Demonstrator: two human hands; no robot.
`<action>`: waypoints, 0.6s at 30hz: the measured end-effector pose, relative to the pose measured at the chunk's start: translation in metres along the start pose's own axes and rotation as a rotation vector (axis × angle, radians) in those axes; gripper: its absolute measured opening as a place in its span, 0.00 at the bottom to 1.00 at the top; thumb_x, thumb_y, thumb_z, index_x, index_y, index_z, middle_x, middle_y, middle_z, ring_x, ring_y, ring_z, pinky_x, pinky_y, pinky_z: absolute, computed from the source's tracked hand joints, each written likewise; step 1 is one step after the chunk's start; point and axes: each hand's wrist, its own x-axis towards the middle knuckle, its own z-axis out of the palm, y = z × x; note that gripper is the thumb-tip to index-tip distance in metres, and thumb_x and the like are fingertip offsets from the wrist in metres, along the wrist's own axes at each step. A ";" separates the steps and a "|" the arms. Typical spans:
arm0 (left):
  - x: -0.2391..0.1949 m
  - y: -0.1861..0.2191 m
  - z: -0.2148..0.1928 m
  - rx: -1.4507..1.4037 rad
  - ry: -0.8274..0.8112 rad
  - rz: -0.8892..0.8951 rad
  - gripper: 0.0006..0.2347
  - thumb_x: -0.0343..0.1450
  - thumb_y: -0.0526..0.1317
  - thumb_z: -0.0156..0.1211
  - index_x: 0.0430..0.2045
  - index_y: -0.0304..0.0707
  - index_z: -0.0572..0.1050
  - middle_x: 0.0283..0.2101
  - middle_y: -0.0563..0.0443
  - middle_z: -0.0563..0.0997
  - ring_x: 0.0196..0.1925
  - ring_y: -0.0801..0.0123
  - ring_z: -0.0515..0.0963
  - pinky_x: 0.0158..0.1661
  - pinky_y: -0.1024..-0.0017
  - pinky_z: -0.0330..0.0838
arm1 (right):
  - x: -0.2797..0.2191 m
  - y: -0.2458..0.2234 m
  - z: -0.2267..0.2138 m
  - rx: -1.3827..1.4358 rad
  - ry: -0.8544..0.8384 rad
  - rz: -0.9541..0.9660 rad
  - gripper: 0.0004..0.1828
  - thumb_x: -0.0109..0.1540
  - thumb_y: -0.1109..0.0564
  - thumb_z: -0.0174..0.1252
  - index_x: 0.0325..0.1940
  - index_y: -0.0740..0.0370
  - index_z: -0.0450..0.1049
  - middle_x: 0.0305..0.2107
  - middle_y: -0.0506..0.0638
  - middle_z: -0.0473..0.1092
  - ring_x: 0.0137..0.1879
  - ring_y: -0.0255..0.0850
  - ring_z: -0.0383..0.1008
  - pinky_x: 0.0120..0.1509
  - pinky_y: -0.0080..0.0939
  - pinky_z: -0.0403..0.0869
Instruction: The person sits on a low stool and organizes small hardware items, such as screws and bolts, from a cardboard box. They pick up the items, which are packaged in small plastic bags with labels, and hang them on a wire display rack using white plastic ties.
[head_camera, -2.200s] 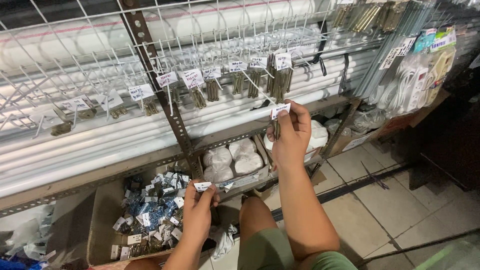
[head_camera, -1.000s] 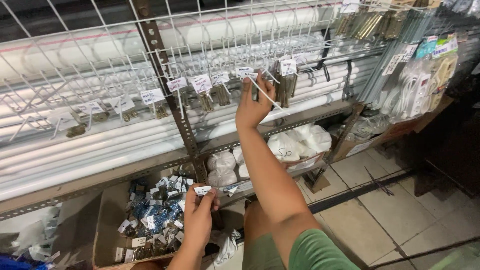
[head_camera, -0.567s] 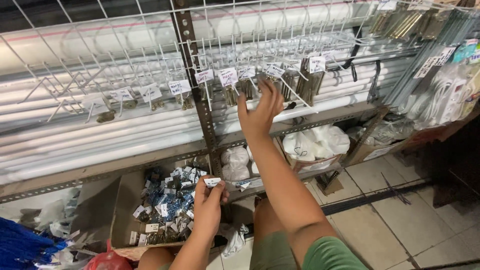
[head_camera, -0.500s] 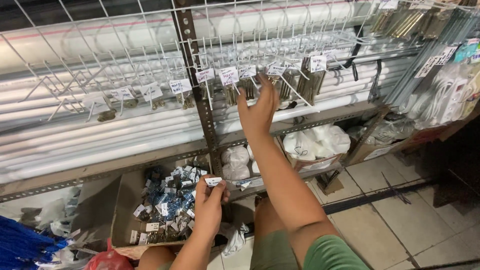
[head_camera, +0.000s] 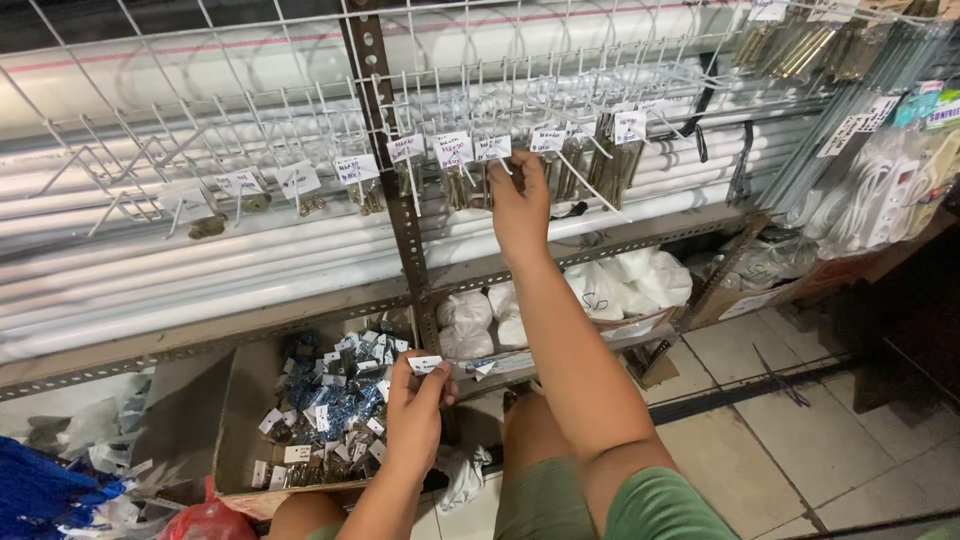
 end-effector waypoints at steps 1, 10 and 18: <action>0.000 -0.001 0.000 0.001 -0.001 0.004 0.06 0.73 0.30 0.55 0.42 0.31 0.71 0.34 0.42 0.76 0.32 0.64 0.75 0.34 0.69 0.69 | -0.002 -0.007 0.000 0.025 -0.007 0.017 0.12 0.67 0.60 0.56 0.54 0.64 0.69 0.42 0.50 0.70 0.45 0.35 0.69 0.52 0.34 0.69; -0.005 0.002 0.004 0.011 -0.003 0.004 0.08 0.73 0.30 0.54 0.45 0.30 0.71 0.34 0.41 0.77 0.33 0.63 0.74 0.35 0.68 0.68 | -0.034 -0.060 -0.013 0.364 -0.025 0.260 0.06 0.67 0.61 0.54 0.48 0.64 0.67 0.36 0.55 0.71 0.35 0.43 0.77 0.37 0.39 0.77; -0.001 -0.007 0.004 -0.016 -0.023 -0.021 0.08 0.73 0.27 0.53 0.45 0.30 0.70 0.35 0.42 0.75 0.34 0.63 0.74 0.35 0.68 0.67 | -0.077 -0.071 -0.057 0.528 0.000 0.240 0.08 0.67 0.63 0.55 0.47 0.59 0.64 0.35 0.54 0.69 0.34 0.45 0.76 0.37 0.42 0.76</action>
